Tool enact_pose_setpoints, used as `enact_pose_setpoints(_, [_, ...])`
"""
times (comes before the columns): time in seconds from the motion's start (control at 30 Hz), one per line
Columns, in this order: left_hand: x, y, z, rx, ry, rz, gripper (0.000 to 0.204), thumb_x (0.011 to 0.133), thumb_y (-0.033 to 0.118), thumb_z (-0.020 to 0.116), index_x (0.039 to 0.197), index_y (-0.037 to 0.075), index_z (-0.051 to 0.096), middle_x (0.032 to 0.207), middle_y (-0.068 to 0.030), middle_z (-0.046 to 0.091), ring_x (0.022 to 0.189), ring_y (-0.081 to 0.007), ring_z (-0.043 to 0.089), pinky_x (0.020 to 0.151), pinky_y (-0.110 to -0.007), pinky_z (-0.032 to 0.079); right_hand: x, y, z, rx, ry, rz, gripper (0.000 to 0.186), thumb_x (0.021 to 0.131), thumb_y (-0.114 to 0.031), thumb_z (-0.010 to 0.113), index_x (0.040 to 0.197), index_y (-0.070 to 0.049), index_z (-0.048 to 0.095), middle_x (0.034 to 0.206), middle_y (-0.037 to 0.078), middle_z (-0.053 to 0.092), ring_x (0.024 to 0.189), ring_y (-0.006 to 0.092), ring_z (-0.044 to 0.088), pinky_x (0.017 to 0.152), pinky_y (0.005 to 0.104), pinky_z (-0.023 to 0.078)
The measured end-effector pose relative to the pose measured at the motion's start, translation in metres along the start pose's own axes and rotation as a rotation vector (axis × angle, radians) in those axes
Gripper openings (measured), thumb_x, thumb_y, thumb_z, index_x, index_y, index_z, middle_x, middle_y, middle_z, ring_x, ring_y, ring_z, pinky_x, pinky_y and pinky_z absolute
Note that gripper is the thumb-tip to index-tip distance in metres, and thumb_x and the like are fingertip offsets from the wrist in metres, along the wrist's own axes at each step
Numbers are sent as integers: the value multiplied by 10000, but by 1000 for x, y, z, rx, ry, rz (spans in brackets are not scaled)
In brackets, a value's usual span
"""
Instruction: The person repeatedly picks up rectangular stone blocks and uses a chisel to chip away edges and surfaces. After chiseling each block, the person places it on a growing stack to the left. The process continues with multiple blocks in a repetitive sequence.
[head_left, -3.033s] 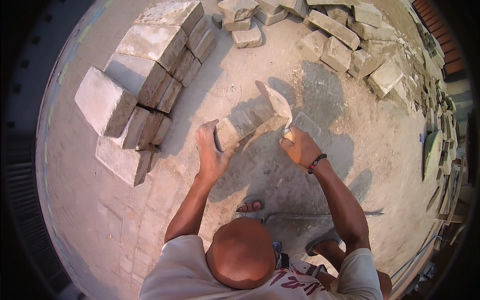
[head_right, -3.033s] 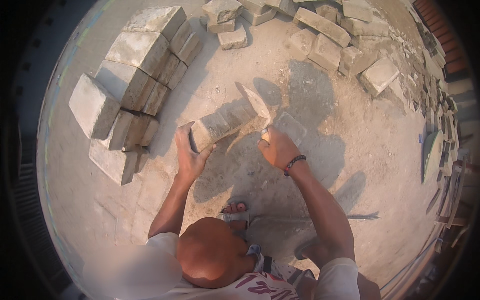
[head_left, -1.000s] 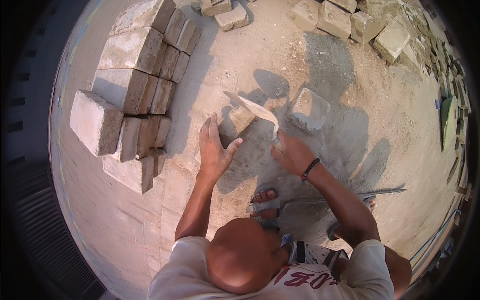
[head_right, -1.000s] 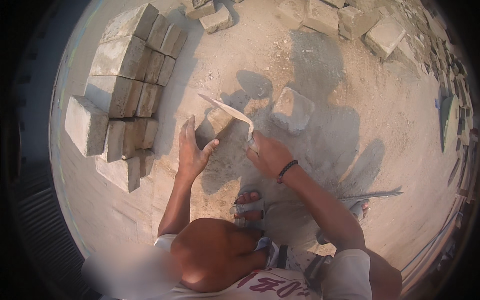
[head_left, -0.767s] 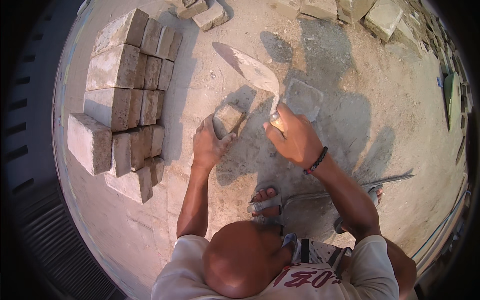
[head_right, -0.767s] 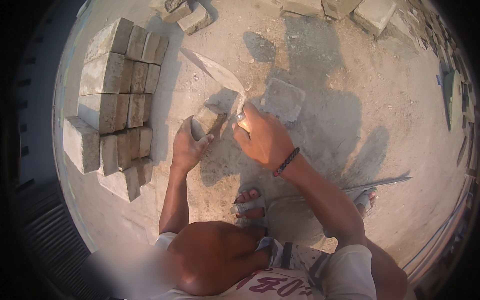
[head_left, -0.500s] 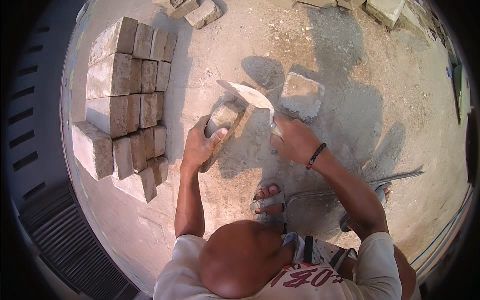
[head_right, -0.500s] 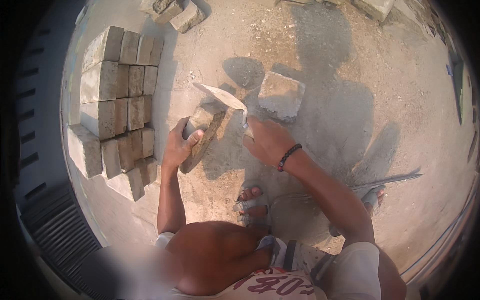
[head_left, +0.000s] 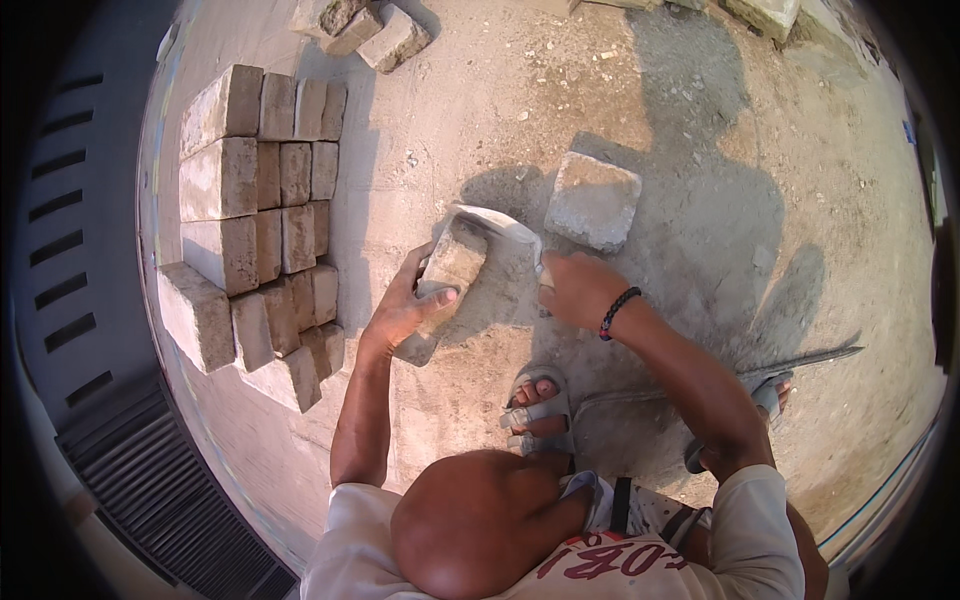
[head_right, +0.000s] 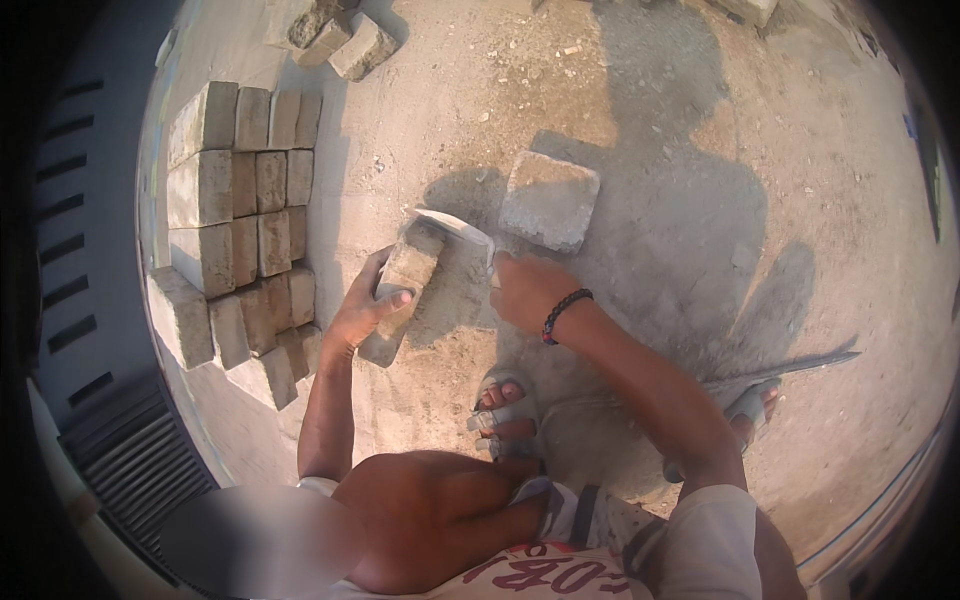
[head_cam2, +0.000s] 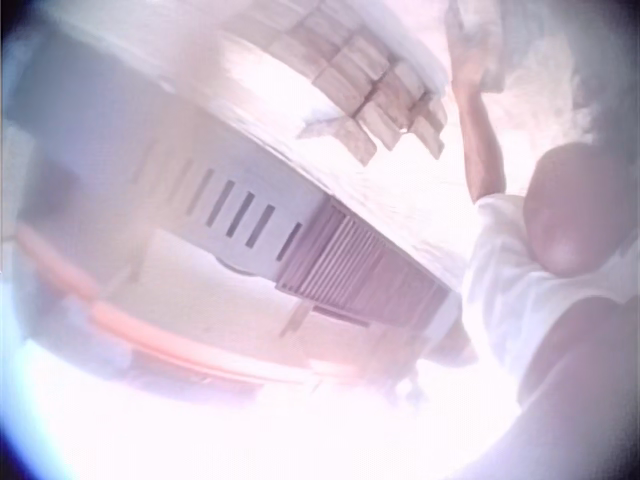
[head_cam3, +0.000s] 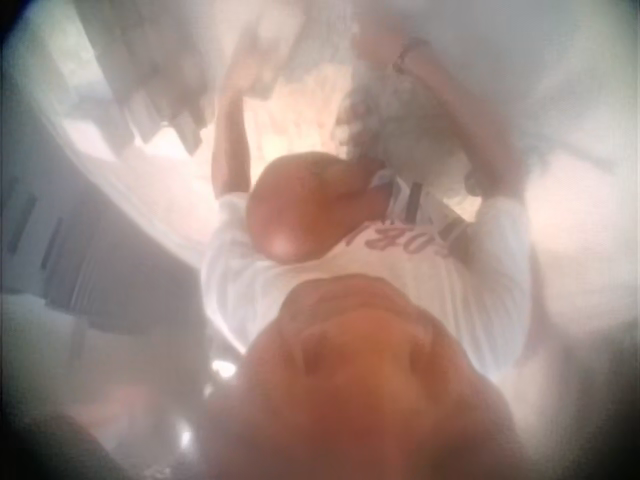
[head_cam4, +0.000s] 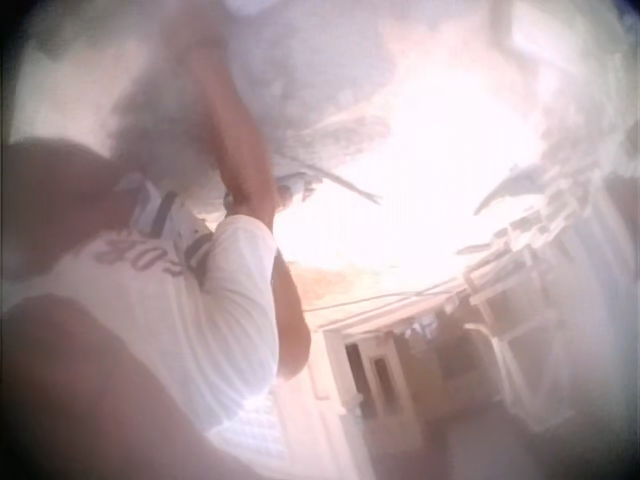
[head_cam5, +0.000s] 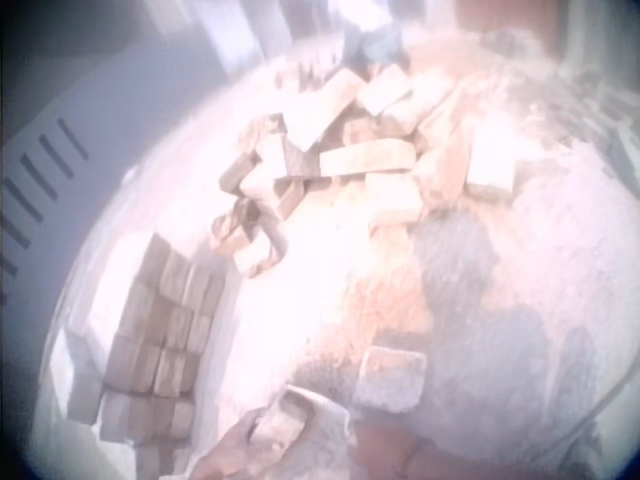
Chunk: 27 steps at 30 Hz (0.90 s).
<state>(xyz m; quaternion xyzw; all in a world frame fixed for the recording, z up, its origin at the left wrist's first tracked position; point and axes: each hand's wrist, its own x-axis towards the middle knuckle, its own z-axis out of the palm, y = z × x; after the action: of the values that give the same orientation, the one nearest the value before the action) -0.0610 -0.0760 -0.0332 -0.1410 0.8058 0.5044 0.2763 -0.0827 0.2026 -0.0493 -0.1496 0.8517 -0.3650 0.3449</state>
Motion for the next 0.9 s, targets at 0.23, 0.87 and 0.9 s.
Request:
enact_pose_setpoints(0.23, [-3, -4, -9, 77, -156, 10, 1239, 585, 464, 900, 1567, 80, 250, 1515, -174, 419, 1396, -313, 389, 1167, -410, 288, -17, 19, 33, 63, 26, -3, 359, 861, -260, 596, 1074, 28, 577, 938, 297, 652, 939, 458, 626, 838, 519, 489])
enact_pose_setpoints(0.87, [29, 21, 40, -1212, -172, 338, 1016, 667, 435, 885, 1425, -13, 378, 1312, -202, 551, 1174, -360, 591, 966, -509, 517, -102, -17, -70, 408, 318, -28, 310, 908, -270, 662, 1028, 0, 569, 759, 68, 594, 625, 154, 561, 615, 341, 476])
enact_pose_setpoints(0.9, [40, 38, 41, -1208, -212, 402, 1032, 658, 411, 897, 1431, -13, 361, 1317, -203, 545, 1177, -360, 590, 968, -515, 516, -101, -25, -83, 338, 331, -68, 316, 909, -267, 659, 1040, 5, 568, 762, 85, 607, 629, 173, 580, 618, 350, 478])
